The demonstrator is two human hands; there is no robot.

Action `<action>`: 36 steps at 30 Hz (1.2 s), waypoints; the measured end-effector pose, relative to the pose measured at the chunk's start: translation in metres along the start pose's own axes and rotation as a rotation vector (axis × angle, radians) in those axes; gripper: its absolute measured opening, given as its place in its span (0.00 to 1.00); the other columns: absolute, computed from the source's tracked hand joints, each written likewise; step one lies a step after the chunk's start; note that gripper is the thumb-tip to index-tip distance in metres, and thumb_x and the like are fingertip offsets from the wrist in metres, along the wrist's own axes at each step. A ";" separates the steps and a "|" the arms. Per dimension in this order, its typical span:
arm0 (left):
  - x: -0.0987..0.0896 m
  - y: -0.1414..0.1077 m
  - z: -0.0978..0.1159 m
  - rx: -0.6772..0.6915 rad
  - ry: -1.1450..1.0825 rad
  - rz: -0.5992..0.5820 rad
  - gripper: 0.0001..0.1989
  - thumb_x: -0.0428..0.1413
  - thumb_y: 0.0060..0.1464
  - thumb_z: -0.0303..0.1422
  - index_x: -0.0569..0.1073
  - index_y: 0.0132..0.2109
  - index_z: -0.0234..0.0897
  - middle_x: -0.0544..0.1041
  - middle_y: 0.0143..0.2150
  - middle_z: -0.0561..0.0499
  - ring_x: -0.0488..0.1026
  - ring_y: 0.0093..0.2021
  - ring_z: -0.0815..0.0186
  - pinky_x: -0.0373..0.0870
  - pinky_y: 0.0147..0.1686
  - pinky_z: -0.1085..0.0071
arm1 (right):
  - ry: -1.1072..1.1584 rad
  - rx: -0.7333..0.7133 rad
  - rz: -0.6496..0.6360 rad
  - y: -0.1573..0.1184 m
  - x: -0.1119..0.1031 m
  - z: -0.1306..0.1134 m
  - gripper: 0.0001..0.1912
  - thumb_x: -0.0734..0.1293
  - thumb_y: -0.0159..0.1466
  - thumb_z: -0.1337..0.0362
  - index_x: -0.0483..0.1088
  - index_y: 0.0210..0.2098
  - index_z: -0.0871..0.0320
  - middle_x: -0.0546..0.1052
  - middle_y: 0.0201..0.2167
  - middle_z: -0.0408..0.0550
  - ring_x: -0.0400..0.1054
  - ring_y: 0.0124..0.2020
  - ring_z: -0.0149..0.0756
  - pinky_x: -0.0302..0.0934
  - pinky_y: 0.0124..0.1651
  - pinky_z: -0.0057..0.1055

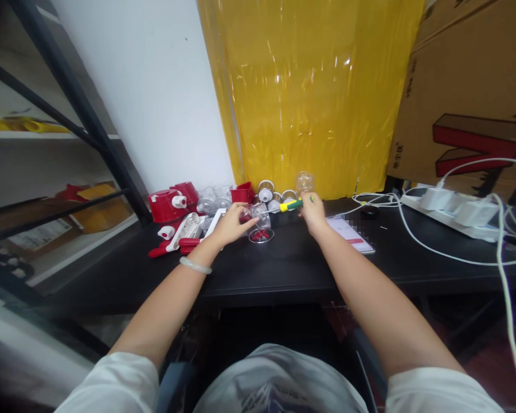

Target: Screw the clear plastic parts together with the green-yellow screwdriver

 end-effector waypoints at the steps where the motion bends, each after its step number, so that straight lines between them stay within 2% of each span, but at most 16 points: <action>1: 0.000 0.000 0.000 0.000 0.001 -0.001 0.24 0.56 0.61 0.54 0.74 0.49 0.36 0.71 0.60 0.39 0.73 0.59 0.52 0.69 0.63 0.55 | 0.037 0.023 0.002 -0.001 0.001 0.000 0.12 0.69 0.59 0.54 0.62 0.31 0.53 0.59 0.16 0.32 0.54 0.15 0.26 0.57 0.19 0.24; 3: 0.001 0.000 -0.001 -0.005 0.004 -0.006 0.25 0.56 0.61 0.54 0.74 0.50 0.36 0.71 0.60 0.39 0.73 0.59 0.52 0.69 0.63 0.56 | 0.112 0.058 -0.006 -0.003 0.004 -0.002 0.08 0.67 0.58 0.59 0.63 0.32 0.53 0.63 0.18 0.33 0.56 0.15 0.25 0.58 0.19 0.24; 6: 0.001 0.000 -0.002 -0.008 0.011 -0.005 0.26 0.56 0.61 0.54 0.73 0.52 0.36 0.71 0.60 0.39 0.73 0.60 0.52 0.68 0.63 0.55 | 0.162 0.063 -0.025 -0.006 0.006 -0.005 0.07 0.66 0.59 0.58 0.63 0.33 0.53 0.67 0.21 0.36 0.59 0.16 0.26 0.59 0.19 0.25; 9: 0.001 0.000 -0.001 -0.002 0.017 -0.001 0.25 0.56 0.61 0.54 0.73 0.51 0.37 0.71 0.60 0.39 0.72 0.60 0.52 0.69 0.62 0.55 | 0.034 0.019 0.030 -0.006 0.000 -0.007 0.13 0.66 0.62 0.51 0.64 0.30 0.54 0.66 0.19 0.37 0.60 0.15 0.28 0.59 0.18 0.27; 12: 0.001 0.000 -0.002 -0.007 0.027 -0.006 0.24 0.56 0.61 0.54 0.74 0.50 0.37 0.71 0.60 0.40 0.72 0.60 0.52 0.69 0.62 0.56 | -0.094 0.001 0.076 -0.005 -0.006 -0.007 0.20 0.66 0.62 0.44 0.62 0.27 0.53 0.62 0.14 0.36 0.56 0.13 0.28 0.60 0.17 0.28; 16: 0.001 0.000 -0.002 -0.004 0.034 0.001 0.25 0.56 0.61 0.54 0.73 0.53 0.37 0.71 0.60 0.40 0.73 0.60 0.52 0.68 0.63 0.56 | -0.019 0.041 0.052 -0.004 -0.003 -0.003 0.15 0.69 0.60 0.52 0.62 0.28 0.53 0.60 0.13 0.33 0.53 0.13 0.26 0.59 0.18 0.26; 19: 0.001 0.000 -0.002 -0.017 0.030 0.002 0.25 0.56 0.61 0.54 0.74 0.52 0.37 0.71 0.60 0.41 0.73 0.60 0.53 0.68 0.63 0.56 | 0.084 0.073 0.023 -0.003 0.000 -0.001 0.08 0.67 0.58 0.59 0.63 0.31 0.53 0.63 0.15 0.33 0.56 0.13 0.26 0.60 0.19 0.25; 22: 0.000 -0.001 -0.002 -0.022 0.044 0.014 0.24 0.56 0.61 0.53 0.74 0.50 0.37 0.71 0.61 0.40 0.72 0.61 0.52 0.68 0.64 0.55 | 0.115 0.083 0.006 -0.002 0.001 0.001 0.07 0.66 0.57 0.59 0.64 0.32 0.53 0.66 0.18 0.34 0.59 0.14 0.28 0.62 0.19 0.27; 24: -0.001 0.000 -0.001 -0.003 0.059 0.031 0.24 0.57 0.61 0.52 0.75 0.49 0.36 0.71 0.60 0.39 0.71 0.61 0.51 0.67 0.64 0.55 | 0.084 0.043 0.010 -0.001 0.000 0.000 0.09 0.65 0.59 0.56 0.64 0.32 0.53 0.67 0.18 0.36 0.60 0.15 0.29 0.62 0.20 0.28; 27: -0.002 0.000 -0.001 0.012 0.076 0.046 0.23 0.57 0.61 0.52 0.75 0.49 0.35 0.72 0.59 0.38 0.71 0.61 0.51 0.67 0.64 0.55 | -0.044 -0.050 0.016 0.002 -0.004 -0.002 0.19 0.62 0.64 0.43 0.64 0.31 0.53 0.66 0.17 0.38 0.61 0.16 0.31 0.60 0.21 0.30; 30: -0.002 0.001 -0.003 0.013 0.074 0.050 0.23 0.57 0.61 0.51 0.75 0.47 0.35 0.72 0.59 0.38 0.72 0.60 0.50 0.67 0.63 0.55 | -0.199 -0.122 0.008 0.004 -0.006 -0.005 0.26 0.64 0.62 0.36 0.64 0.28 0.53 0.64 0.15 0.38 0.61 0.17 0.32 0.59 0.22 0.30; 33: -0.003 0.000 -0.003 0.013 0.076 0.054 0.22 0.58 0.61 0.51 0.76 0.46 0.35 0.72 0.59 0.38 0.72 0.60 0.51 0.67 0.63 0.55 | -0.230 -0.128 0.037 0.006 -0.008 -0.005 0.23 0.71 0.58 0.42 0.65 0.27 0.54 0.63 0.15 0.36 0.58 0.17 0.29 0.59 0.21 0.28; 36: -0.006 0.000 -0.002 -0.011 0.084 0.052 0.22 0.58 0.60 0.52 0.76 0.45 0.35 0.72 0.59 0.39 0.72 0.59 0.51 0.68 0.63 0.55 | -0.110 -0.024 0.045 0.006 -0.005 0.001 0.17 0.72 0.58 0.50 0.64 0.29 0.54 0.62 0.15 0.33 0.56 0.16 0.27 0.59 0.20 0.26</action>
Point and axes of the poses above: each hand's wrist, its own y-axis towards the middle knuckle, its own x-axis out of the palm, z = x × y, the point moved 8 cm from there along y, towards the middle knuckle
